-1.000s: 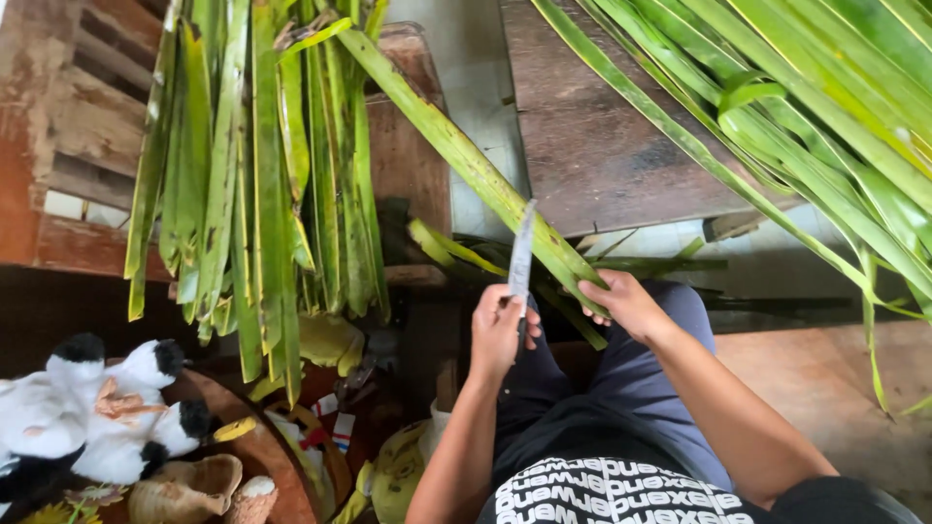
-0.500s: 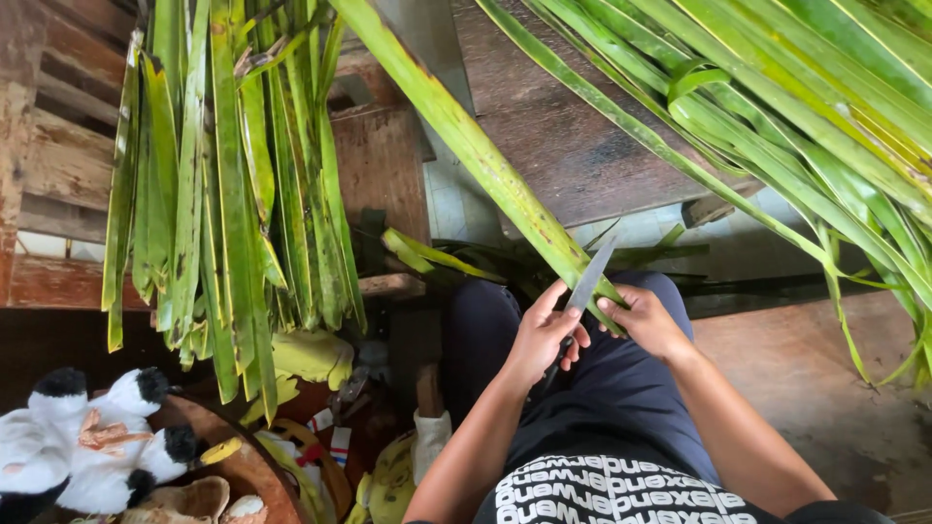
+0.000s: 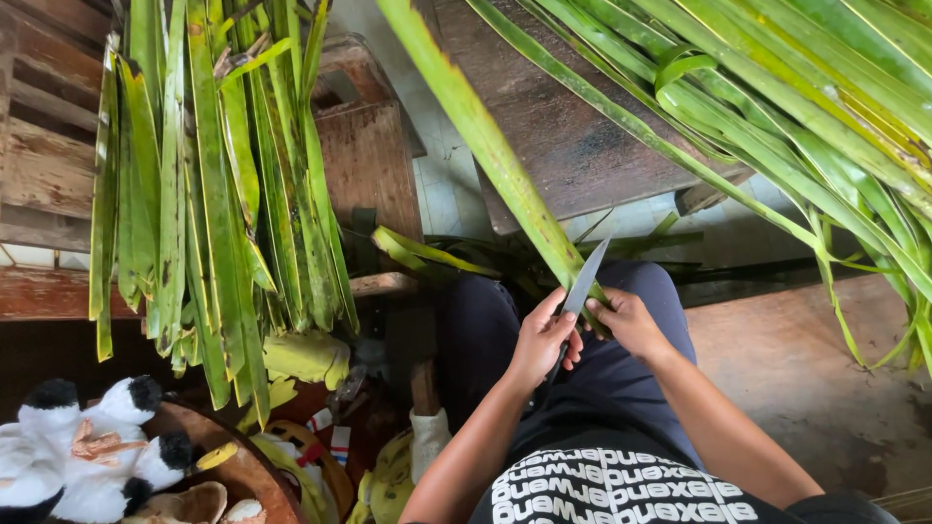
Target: Stripping the midrib from palm leaves using a knife
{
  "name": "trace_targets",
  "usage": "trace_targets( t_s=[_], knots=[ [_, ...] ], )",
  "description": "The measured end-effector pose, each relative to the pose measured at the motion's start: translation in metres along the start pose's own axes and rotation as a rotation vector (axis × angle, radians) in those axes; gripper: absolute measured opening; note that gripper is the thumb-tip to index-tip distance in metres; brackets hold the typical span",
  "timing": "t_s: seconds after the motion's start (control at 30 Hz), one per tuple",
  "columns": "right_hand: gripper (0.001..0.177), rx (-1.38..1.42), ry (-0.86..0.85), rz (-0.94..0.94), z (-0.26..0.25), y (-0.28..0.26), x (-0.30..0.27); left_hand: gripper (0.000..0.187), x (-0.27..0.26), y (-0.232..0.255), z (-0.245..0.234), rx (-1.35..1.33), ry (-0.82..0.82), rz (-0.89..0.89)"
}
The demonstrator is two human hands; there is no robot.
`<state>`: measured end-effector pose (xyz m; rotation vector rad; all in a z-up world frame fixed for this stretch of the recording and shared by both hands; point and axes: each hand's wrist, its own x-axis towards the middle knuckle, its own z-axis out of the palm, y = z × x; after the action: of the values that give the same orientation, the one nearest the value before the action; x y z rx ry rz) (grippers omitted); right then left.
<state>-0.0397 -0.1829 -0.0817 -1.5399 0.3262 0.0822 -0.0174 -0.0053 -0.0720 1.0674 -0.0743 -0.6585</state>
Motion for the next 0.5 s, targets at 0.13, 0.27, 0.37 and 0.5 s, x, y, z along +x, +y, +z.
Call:
trace_targets(
  t_s=[0.13,0.27,0.37,0.5],
  knots=[
    [0.019,-0.049,0.039,0.059,0.001,0.004,-0.002,0.062,0.000,-0.012,-0.005,-0.054,-0.005,-0.038],
    [0.019,-0.109,0.078,0.141,0.004,-0.003,-0.002,0.057,0.000,-0.008,-0.004,-0.113,-0.033,-0.088],
    [0.022,-0.132,0.103,0.168,0.009,-0.004,0.000,0.053,0.003,-0.006,-0.007,-0.136,-0.029,-0.086],
    [0.021,-0.230,0.099,0.175,0.010,-0.003,0.006,0.043,0.004,0.001,-0.010,-0.141,0.008,-0.085]
  ],
)
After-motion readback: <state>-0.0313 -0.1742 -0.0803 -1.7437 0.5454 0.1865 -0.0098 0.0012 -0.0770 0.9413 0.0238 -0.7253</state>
